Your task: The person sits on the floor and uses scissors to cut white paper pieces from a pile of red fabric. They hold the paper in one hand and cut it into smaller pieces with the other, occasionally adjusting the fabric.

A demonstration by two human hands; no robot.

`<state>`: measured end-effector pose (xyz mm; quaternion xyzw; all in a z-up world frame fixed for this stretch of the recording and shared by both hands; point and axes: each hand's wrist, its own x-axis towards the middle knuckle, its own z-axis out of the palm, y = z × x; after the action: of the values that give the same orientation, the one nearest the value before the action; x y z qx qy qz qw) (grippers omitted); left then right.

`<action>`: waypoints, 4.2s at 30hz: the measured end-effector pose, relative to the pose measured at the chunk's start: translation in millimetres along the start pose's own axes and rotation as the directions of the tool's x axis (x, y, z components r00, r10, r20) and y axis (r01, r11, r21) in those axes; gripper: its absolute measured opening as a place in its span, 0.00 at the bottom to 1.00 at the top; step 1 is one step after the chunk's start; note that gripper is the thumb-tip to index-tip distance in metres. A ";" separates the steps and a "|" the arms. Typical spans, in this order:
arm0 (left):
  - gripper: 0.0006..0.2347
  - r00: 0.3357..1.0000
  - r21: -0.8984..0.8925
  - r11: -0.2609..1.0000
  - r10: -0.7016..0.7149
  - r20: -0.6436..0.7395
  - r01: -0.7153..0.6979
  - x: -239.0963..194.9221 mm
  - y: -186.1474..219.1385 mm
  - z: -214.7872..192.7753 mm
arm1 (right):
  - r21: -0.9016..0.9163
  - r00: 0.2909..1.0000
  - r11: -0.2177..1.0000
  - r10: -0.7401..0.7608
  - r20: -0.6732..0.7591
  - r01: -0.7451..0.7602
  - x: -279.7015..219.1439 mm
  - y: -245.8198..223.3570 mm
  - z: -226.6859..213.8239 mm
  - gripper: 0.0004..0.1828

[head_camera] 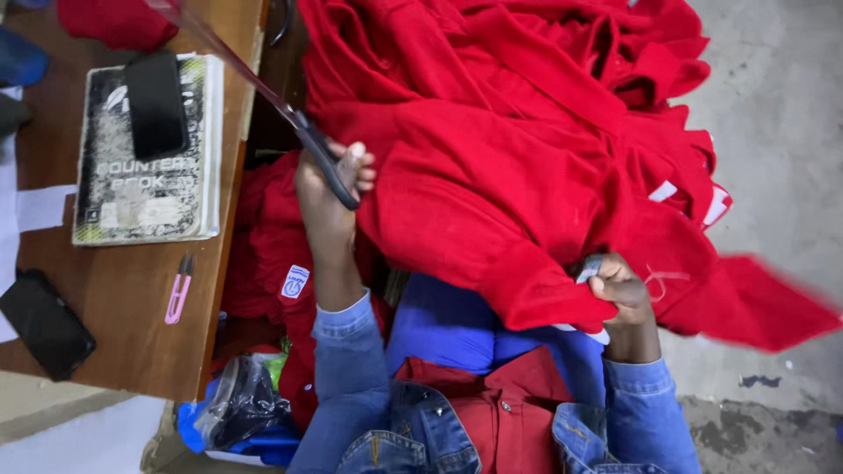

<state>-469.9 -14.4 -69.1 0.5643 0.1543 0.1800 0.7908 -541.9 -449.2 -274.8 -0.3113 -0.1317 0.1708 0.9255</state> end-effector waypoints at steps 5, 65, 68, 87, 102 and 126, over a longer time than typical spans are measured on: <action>0.20 0.991 0.407 0.911 -0.015 -0.135 0.069 28.0 -125.4 -100.8 | 0.051 0.913 0.969 0.246 -0.326 -0.243 -27.0 75.4 -67.7 0.03; 0.23 0.790 -0.110 0.865 -0.387 0.475 0.489 -227.1 -148.4 30.7 | -0.699 0.794 0.679 -0.289 -0.535 -0.224 -40.2 11.1 166.6 0.11; 0.17 0.898 -0.019 0.923 -0.370 0.238 0.385 -216.3 -175.5 7.2 | -0.030 0.539 0.977 0.091 -0.838 -0.213 -62.0 9.9 139.9 0.14; 0.12 0.735 -0.363 0.668 -0.674 0.077 0.650 -170.5 -294.9 3.3 | 0.464 0.953 0.886 0.131 -0.274 0.012 3.2 55.6 130.3 0.42; 0.24 0.942 0.165 0.968 -0.228 0.247 0.191 -162.3 -115.2 0.9 | -0.886 0.764 0.457 -0.545 -0.345 -0.074 -19.2 8.8 138.0 0.24; 0.10 0.296 0.655 0.724 -0.590 0.751 -0.217 -195.7 -35.3 -15.5 | -0.949 0.958 -0.244 -0.248 -0.140 -0.202 -84.2 -11.9 141.3 0.26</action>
<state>-646.7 -101.8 -99.5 0.7694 -0.2108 -0.3516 0.4898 -665.0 -416.5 -170.0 -0.9376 -0.0874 -0.0642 0.3302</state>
